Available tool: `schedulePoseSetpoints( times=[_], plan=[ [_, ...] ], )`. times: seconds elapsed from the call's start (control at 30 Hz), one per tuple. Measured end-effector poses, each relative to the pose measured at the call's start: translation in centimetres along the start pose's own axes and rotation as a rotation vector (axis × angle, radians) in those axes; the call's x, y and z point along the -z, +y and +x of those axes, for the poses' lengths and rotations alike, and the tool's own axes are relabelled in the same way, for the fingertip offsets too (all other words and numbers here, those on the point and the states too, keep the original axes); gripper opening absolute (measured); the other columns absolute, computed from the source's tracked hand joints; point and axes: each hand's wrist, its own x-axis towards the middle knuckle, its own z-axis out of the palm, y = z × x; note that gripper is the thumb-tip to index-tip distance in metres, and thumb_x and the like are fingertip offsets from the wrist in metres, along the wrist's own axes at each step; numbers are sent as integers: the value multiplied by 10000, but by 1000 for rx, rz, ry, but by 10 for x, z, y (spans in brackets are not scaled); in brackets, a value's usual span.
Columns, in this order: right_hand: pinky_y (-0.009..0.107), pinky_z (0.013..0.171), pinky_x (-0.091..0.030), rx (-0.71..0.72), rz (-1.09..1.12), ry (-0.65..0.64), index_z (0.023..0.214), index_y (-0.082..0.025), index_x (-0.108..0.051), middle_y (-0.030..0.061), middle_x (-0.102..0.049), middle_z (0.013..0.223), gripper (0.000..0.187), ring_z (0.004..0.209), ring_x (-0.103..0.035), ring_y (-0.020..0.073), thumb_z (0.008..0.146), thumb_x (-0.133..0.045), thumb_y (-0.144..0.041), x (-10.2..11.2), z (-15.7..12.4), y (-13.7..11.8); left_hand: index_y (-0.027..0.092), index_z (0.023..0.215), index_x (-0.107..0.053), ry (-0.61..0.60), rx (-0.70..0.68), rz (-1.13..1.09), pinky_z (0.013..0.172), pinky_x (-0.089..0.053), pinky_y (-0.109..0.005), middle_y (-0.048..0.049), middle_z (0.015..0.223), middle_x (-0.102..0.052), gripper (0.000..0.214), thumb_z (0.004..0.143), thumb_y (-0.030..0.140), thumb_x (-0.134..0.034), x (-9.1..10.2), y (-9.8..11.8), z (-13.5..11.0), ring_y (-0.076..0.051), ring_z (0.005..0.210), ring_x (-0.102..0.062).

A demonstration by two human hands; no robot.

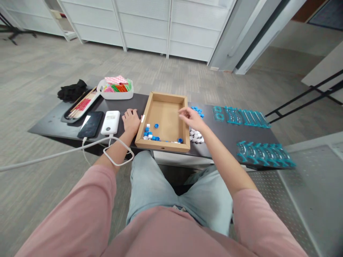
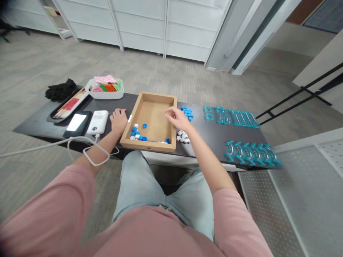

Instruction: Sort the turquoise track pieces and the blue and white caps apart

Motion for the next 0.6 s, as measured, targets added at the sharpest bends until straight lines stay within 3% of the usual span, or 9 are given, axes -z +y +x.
schedulePoseSetpoints(
  times=[0.07, 0.17, 0.23, 0.3, 0.43, 0.6],
  plan=[
    [394, 902, -604, 121, -129, -254, 1236, -273, -803, 51, -800, 1144, 261, 898, -714, 233, 1029, -830, -431, -40, 20, -30, 103, 1679, -642, 11, 3, 3, 1277, -451, -580, -319, 1751, -570, 623, 1136, 336, -447, -1, 0, 0, -475, 1591, -569],
    [379, 942, -600, 173, -282, -427, 1209, -271, -807, 77, -813, 1277, 246, 1068, -761, 264, 976, -869, -220, -90, 42, -59, 128, 1671, -659, 27, 13, 10, 1250, -468, -558, -306, 1762, -568, 619, 1117, 305, -448, 0, 2, -2, -460, 1578, -589],
    [374, 894, -591, 171, -323, -480, 1104, -265, -795, 80, -812, 1233, 222, 1039, -758, 274, 941, -846, -124, -108, 49, -67, 130, 1673, -660, 25, 15, 9, 1246, -466, -559, -305, 1764, -568, 623, 1114, 304, -447, 2, 3, -2, -465, 1568, -593],
    [376, 872, -585, 181, -292, -479, 1023, -259, -770, 75, -804, 1163, 202, 969, -736, 265, 925, -801, -86, -110, 52, -68, 128, 1679, -653, 14, 11, 1, 1256, -453, -568, -307, 1770, -564, 627, 1118, 323, -454, 3, 4, -3, -476, 1568, -584],
    [396, 930, -609, 198, -118, -319, 1054, -250, -744, 59, -793, 1111, 183, 949, -717, 250, 912, -754, -135, -72, 49, -57, 128, 1684, -639, -2, 9, -10, 1278, -430, -601, -311, 1778, -562, 623, 1120, 329, -465, 3, 3, -2, -495, 1577, -560],
    [416, 904, -635, 88, 7, 71, 1303, -259, -773, 72, -788, 1204, 356, 970, -749, 252, 949, -742, -249, 18, 25, -12, 130, 1688, -637, -6, 9, 8, 1273, -448, -613, -318, 1735, -594, 624, 1124, 347, -478, 0, 1, 0, -495, 1571, -568]
  ],
)
